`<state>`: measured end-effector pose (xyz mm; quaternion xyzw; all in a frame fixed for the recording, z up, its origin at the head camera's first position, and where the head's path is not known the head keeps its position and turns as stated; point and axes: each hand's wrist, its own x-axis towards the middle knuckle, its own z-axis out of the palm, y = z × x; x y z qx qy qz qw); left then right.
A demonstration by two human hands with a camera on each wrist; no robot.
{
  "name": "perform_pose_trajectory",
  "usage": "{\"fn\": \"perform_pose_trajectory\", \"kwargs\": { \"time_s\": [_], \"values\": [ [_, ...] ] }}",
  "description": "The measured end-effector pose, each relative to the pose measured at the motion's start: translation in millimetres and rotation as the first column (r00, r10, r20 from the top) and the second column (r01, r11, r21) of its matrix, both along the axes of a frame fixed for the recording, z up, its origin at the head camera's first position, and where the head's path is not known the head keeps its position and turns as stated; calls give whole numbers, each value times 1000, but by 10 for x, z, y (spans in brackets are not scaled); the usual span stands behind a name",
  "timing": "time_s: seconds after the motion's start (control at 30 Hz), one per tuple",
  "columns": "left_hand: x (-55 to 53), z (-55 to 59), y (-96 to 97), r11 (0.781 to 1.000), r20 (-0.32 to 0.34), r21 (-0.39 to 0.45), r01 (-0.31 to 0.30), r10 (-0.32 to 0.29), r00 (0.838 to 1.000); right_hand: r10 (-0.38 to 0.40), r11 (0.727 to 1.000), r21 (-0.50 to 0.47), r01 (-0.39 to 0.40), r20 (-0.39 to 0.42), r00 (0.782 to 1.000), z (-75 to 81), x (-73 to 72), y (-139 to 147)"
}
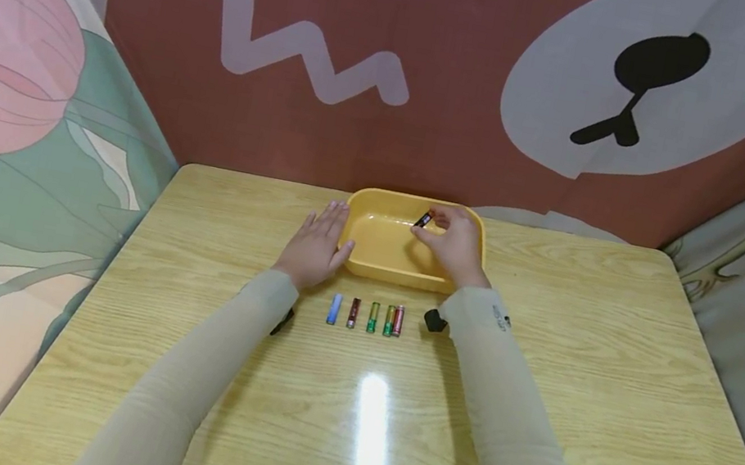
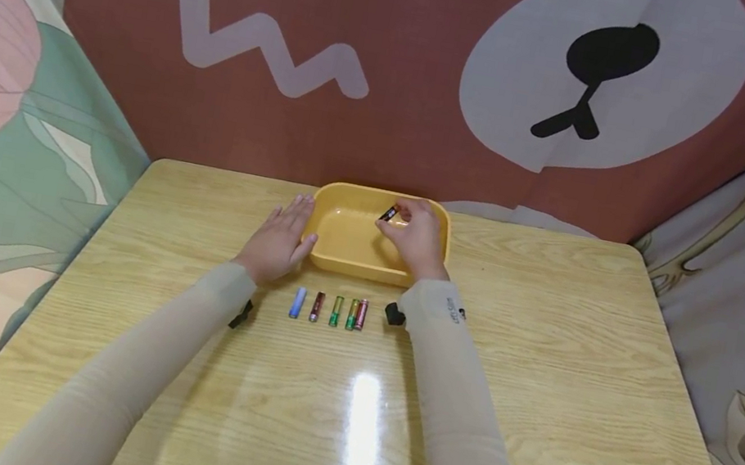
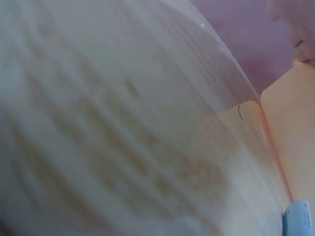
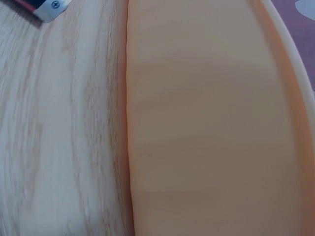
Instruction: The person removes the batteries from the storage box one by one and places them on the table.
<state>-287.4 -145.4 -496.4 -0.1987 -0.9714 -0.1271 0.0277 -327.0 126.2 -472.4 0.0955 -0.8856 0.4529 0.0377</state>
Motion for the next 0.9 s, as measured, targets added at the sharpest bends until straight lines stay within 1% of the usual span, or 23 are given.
{"fn": "perform_pose_trajectory", "kwargs": {
  "time_s": [0.17, 0.4, 0.57, 0.77, 0.9],
  "values": [
    [-8, 2, 11, 1000, -3, 0, 5, -5, 1000, 3, 1000, -25, -4, -34, 999, 7, 14, 24],
    [-12, 0, 10, 1000, 11, -7, 4, -4, 1000, 8, 997, -70, -11, -43, 999, 18, 49, 53],
    [-9, 4, 2, 1000, 8, -8, 5, -5, 1000, 9, 993, -116, -16, -57, 998, 48, 119, 50],
    [-10, 0, 8, 1000, 9, 4, 15, -15, 1000, 16, 977, -214, -27, -53, 998, 97, 230, 54],
    [4, 2, 6, 1000, 7, 8, 9, -9, 1000, 25, 969, -244, -38, -59, 998, 129, 314, 50]
  ]
}}
